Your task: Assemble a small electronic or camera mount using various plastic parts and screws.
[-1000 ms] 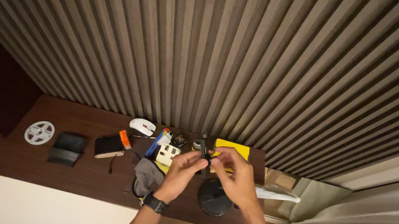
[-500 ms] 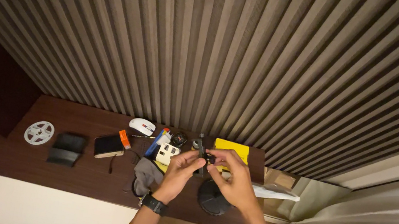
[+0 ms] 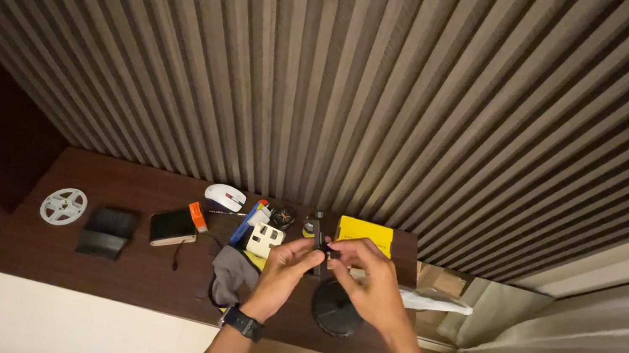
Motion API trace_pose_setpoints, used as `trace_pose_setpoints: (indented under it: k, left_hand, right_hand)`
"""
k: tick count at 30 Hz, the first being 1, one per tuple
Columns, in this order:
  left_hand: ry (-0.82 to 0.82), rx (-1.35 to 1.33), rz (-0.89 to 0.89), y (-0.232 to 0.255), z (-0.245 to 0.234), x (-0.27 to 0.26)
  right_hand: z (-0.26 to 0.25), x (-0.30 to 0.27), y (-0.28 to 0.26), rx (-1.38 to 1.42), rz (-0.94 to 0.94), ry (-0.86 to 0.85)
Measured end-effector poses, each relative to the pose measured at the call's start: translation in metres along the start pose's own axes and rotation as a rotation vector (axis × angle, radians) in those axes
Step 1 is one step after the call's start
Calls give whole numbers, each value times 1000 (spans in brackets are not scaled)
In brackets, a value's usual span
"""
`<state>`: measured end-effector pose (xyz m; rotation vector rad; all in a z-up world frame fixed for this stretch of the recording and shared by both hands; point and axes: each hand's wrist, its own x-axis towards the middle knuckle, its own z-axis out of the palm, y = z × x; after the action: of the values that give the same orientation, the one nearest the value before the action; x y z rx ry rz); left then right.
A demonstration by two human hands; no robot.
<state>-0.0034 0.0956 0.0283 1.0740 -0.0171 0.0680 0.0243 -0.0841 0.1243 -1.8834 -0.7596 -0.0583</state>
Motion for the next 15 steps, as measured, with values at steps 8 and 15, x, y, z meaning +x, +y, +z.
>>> trace_pose_setpoints:
  k: [8,15]
  left_hand:
    - [-13,-4,1,8,10,-3]
    - [324,-21,128,-94,13,30]
  right_hand:
    - [3,-1,-7,46,170,86]
    - [83,-8,52,-165,224,557]
